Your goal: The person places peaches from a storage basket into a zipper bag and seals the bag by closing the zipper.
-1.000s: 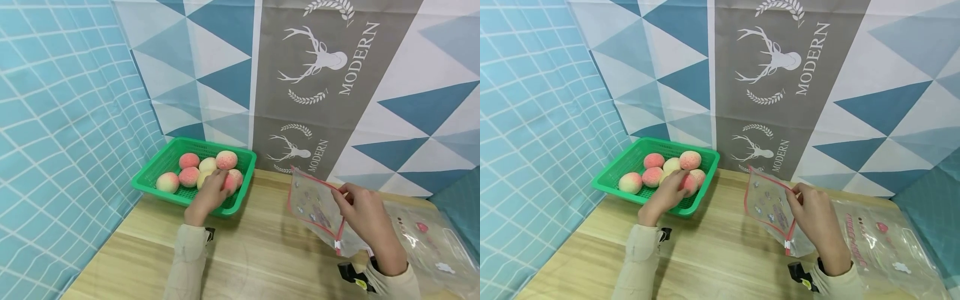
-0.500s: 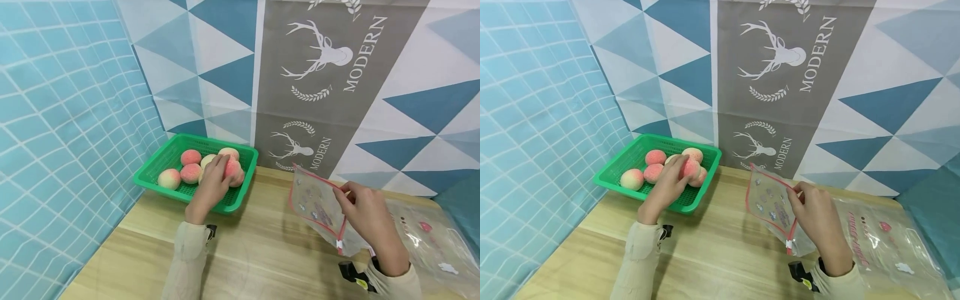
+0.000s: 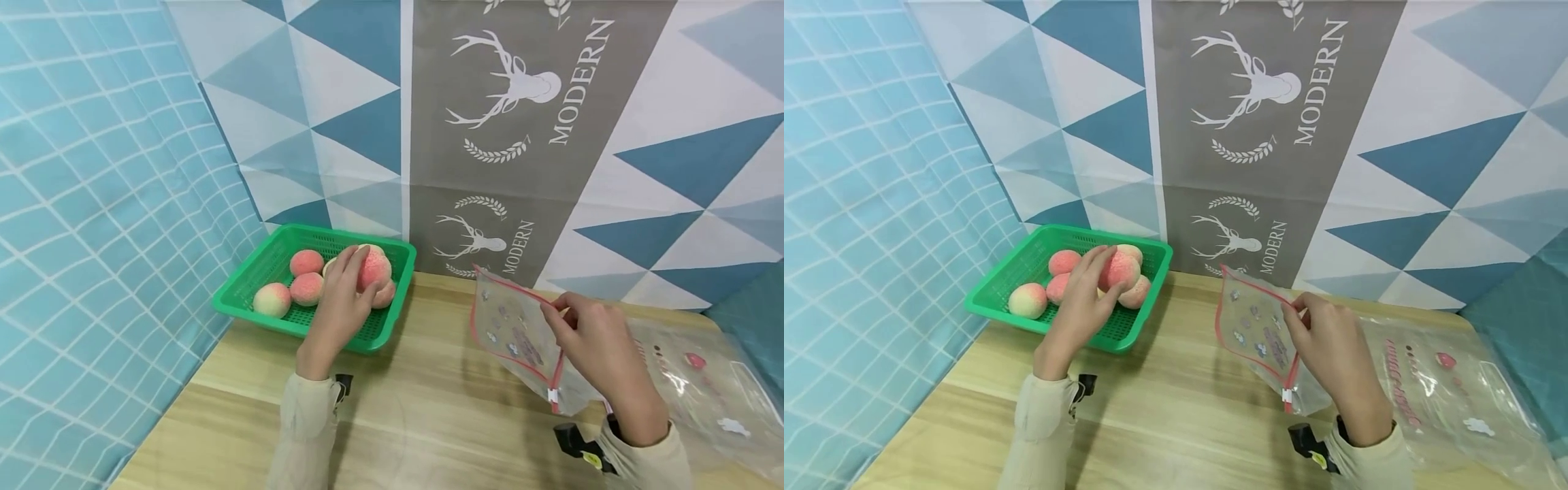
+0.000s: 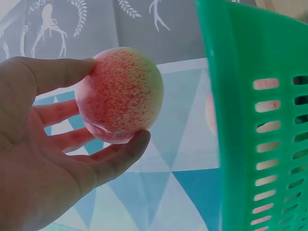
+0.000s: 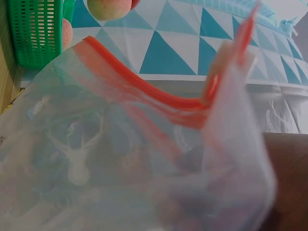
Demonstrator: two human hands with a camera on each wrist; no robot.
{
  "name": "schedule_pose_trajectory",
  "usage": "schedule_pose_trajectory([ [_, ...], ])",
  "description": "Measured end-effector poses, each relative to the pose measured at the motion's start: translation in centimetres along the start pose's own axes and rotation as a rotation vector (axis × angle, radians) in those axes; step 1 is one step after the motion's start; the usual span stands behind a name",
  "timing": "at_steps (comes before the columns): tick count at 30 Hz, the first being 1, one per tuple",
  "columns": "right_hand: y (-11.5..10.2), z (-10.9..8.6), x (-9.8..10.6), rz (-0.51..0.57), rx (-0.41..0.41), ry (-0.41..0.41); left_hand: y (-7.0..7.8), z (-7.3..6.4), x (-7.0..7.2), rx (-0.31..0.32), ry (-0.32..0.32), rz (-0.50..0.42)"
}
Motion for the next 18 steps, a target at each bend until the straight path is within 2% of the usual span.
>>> schedule_pose_trajectory([
  [5, -0.3, 0.2, 0.2, -0.008, 0.013, 0.009, 1.3, -0.2, 0.5, -0.046, 0.049, -0.037],
  [13, -0.4, -0.2, 0.3, -0.005, 0.007, 0.003, 5.2, -0.4, 0.4, -0.216, 0.088, -0.106],
  [18, -0.5, -0.3, 0.1, -0.002, -0.010, -0.018, 6.6, -0.8, 0.5, -0.236, 0.084, -0.114],
])
Point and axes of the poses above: each hand's wrist, its own z-axis towards the middle knuckle, its own x-axis out of the back of the hand, y = z × x, the point moved 8 cm from there along z, towards the middle knuckle, and after that the axes turned 5 degrees about -y, right-handed, at the moved point
